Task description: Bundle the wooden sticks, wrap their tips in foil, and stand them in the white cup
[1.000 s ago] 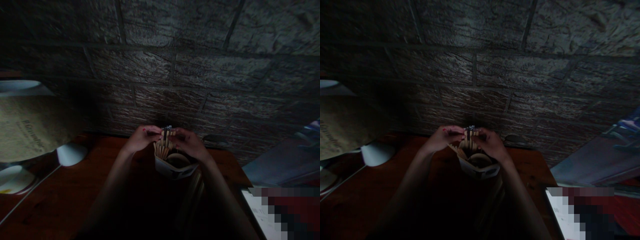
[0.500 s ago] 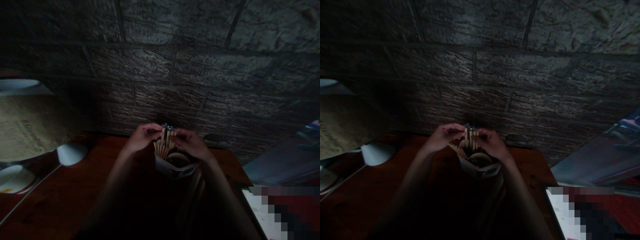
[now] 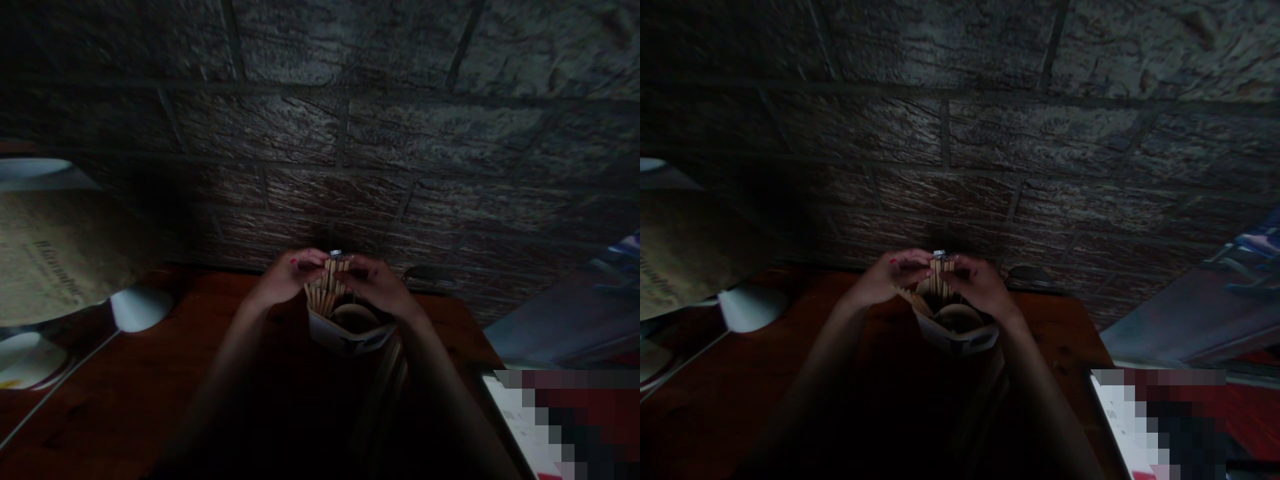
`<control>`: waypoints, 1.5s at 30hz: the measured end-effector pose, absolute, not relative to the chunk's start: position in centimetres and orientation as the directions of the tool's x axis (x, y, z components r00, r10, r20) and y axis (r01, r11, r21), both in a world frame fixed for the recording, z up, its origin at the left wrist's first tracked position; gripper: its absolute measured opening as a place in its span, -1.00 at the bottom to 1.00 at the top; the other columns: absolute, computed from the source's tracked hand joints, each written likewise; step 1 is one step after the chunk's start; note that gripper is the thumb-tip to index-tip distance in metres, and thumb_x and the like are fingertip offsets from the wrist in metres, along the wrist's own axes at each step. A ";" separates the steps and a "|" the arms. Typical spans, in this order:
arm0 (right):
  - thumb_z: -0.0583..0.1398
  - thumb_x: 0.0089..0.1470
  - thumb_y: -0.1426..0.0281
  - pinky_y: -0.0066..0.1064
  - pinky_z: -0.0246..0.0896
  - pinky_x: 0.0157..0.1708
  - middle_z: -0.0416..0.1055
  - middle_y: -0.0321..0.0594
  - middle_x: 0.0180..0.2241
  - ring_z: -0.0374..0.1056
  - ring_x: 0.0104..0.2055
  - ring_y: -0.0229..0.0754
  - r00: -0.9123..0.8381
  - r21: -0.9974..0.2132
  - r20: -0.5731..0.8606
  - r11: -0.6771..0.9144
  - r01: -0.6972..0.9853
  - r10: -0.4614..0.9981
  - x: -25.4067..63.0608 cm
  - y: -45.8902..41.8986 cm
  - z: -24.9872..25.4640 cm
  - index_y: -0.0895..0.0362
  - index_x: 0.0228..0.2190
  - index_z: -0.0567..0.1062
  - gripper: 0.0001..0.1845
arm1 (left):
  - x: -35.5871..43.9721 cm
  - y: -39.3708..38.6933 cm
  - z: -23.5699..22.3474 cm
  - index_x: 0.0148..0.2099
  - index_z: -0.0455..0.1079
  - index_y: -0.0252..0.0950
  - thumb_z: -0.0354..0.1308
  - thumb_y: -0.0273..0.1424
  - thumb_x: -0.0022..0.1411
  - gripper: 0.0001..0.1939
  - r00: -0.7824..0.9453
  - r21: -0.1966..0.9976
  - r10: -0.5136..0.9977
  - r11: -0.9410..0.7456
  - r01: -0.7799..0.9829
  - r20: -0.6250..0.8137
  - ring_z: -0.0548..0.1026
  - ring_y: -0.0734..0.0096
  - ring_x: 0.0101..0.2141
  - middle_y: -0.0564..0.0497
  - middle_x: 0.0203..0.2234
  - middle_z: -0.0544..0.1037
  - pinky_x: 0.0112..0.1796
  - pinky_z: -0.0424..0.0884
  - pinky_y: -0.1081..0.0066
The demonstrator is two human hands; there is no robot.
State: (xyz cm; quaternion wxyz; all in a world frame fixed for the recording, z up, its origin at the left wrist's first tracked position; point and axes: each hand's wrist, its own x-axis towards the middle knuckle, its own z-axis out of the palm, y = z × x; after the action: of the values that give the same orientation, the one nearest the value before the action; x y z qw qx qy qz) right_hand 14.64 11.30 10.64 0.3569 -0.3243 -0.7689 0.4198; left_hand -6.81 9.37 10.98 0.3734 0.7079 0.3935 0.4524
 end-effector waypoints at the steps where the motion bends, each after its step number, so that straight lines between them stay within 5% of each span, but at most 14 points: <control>1: 0.23 0.15 0.26 -0.38 0.32 -0.32 0.56 -0.27 -0.27 0.42 -0.36 -0.25 -0.535 -0.880 0.276 0.434 0.192 0.798 14.6 11.3 10.6 0.05 -0.21 0.55 -0.80 | -6.8 9.4 10.9 -0.12 0.51 -0.28 0.28 -0.41 0.15 -0.79 0.279 0.887 0.896 -0.409 0.214 0.346 0.57 0.39 -0.29 0.00 -0.30 0.64 -0.24 0.46 0.39; 10: 0.24 0.14 0.26 -0.38 0.33 -0.32 0.57 -0.27 -0.29 0.43 -0.36 -0.23 -0.504 -0.873 0.291 0.441 0.208 0.813 14.4 11.4 10.5 0.06 -0.27 0.56 -0.84 | -6.8 9.5 11.0 -0.17 0.52 -0.29 0.27 -0.41 0.14 -0.83 0.267 0.889 0.899 -0.406 0.210 0.347 0.55 0.42 -0.34 0.00 -0.34 0.64 -0.29 0.46 0.41; 17: 0.26 0.11 0.30 -0.30 0.33 -0.13 0.59 -0.24 -0.24 0.48 -0.18 -0.15 -0.456 -0.840 0.370 0.501 0.208 0.810 14.1 11.3 10.5 0.07 -0.27 0.59 -0.85 | -6.7 9.4 11.2 -0.24 0.53 -0.30 0.29 -0.39 0.14 -0.88 0.256 0.870 0.888 -0.440 0.223 0.383 0.55 0.40 -0.32 0.00 -0.36 0.63 -0.26 0.46 0.41; 37: 0.30 0.06 0.33 -0.30 0.32 -0.15 0.60 -0.22 -0.21 0.49 -0.19 -0.15 -0.530 -0.898 0.274 0.411 0.158 0.803 15.4 11.7 10.5 0.08 -0.21 0.60 -0.79 | -6.7 9.5 10.7 -0.19 0.53 -0.32 0.33 -0.42 0.10 -0.80 0.272 0.905 0.909 -0.375 0.201 0.316 0.58 0.37 -0.28 -0.02 -0.30 0.66 -0.22 0.46 0.39; 45: 0.28 0.08 0.33 -0.29 0.31 -0.12 0.60 -0.25 -0.26 0.48 -0.21 -0.16 -0.520 -0.865 0.337 0.477 0.159 0.785 15.2 11.4 10.9 0.07 -0.27 0.60 -0.85 | -6.4 9.8 10.5 -0.28 0.53 -0.33 0.27 -0.36 0.17 -0.87 0.272 0.849 0.881 -0.456 0.266 0.388 0.57 0.36 -0.32 -0.02 -0.35 0.65 -0.25 0.45 0.38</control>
State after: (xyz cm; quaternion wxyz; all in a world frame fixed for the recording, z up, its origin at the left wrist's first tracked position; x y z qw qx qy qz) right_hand 15.17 11.41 10.90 0.3820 -0.3067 -0.7696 0.4094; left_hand -6.39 9.82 10.51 0.3381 0.7222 0.3971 0.4544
